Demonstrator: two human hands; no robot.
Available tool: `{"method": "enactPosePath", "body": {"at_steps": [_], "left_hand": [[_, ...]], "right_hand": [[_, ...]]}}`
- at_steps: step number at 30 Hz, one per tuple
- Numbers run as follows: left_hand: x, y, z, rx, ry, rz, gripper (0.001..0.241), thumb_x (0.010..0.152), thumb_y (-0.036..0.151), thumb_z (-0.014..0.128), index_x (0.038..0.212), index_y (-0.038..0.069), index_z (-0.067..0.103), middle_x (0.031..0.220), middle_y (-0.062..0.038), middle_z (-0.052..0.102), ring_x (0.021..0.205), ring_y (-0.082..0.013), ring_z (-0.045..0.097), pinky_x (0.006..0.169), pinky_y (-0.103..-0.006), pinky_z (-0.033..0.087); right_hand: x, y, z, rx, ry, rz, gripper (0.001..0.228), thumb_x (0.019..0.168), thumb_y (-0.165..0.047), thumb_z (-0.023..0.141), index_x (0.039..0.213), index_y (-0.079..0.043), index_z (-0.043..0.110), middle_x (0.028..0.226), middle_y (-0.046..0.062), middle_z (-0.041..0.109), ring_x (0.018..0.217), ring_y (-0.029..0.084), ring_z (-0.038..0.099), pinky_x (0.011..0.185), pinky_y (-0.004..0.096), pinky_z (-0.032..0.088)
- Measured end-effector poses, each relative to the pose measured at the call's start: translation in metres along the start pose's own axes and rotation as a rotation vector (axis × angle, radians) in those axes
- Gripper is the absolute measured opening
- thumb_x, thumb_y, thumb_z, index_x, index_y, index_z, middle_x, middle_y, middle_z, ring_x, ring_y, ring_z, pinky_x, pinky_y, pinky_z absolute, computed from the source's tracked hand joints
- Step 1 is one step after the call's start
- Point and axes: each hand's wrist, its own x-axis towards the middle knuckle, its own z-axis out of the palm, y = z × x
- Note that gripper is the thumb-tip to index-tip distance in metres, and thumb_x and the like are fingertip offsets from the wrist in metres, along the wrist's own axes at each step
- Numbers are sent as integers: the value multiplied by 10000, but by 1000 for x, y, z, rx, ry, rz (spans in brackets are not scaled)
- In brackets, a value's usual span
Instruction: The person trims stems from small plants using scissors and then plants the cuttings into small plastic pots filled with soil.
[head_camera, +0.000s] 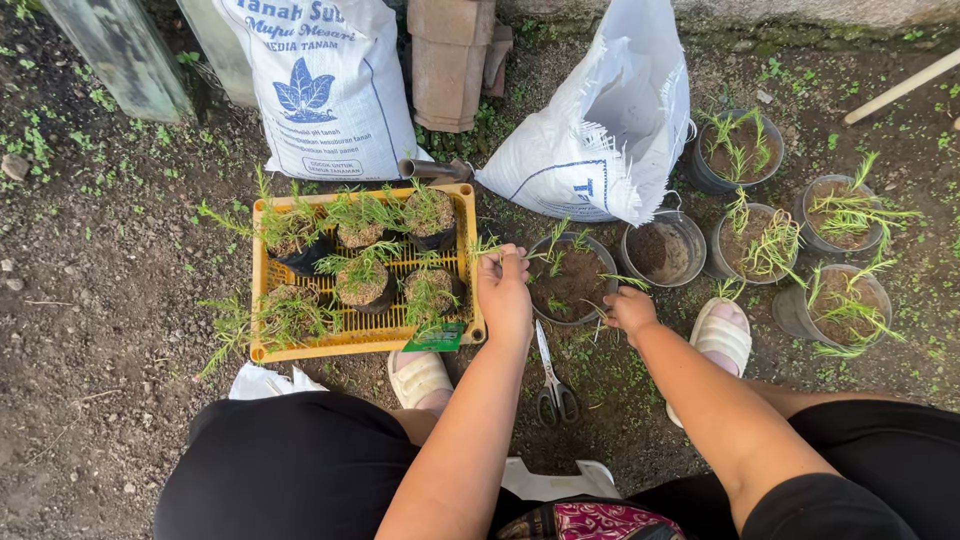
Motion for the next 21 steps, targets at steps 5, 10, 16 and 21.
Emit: {"method": "enactPosePath", "body": {"at_steps": [5, 10, 16, 21], "left_hand": [[0, 8, 4, 40, 7, 4, 147, 1024, 236, 606, 1032, 91, 583, 1045, -58, 713, 896, -122, 649, 806, -269, 510], [1, 11, 10, 20, 0, -23, 140, 1025, 236, 603, 1037, 98, 581, 1056, -60, 715, 911, -124, 654, 828, -270, 510], [1, 6, 7, -22, -23, 13, 121, 1025, 216, 615, 1040, 100, 582, 1037, -64, 714, 883, -120, 639, 801, -273, 500], [8, 11, -1, -58, 5, -20, 110, 1015, 217, 612, 1053, 115, 598, 1036, -36, 714, 872, -100, 637, 798, -252, 500]], "right_hand": [[-2, 8, 16, 153, 68, -50, 111, 933, -16, 607, 1002, 65, 641, 908, 142, 586, 710, 229, 601, 675, 376, 617], [-30, 34, 57, 344, 184, 36, 129, 921, -8, 568, 991, 62, 651, 949, 149, 675, 758, 274, 718, 678, 357, 633], [-81, 62, 110, 486, 124, 99, 109, 955, -96, 630, 999, -6, 671, 902, 115, 718, 784, 226, 736, 689, 322, 616], [-116, 80, 73, -52, -139, -74, 126, 914, -184, 730, 940, -62, 748, 742, 77, 696, 643, 191, 621, 592, 335, 527]]}}
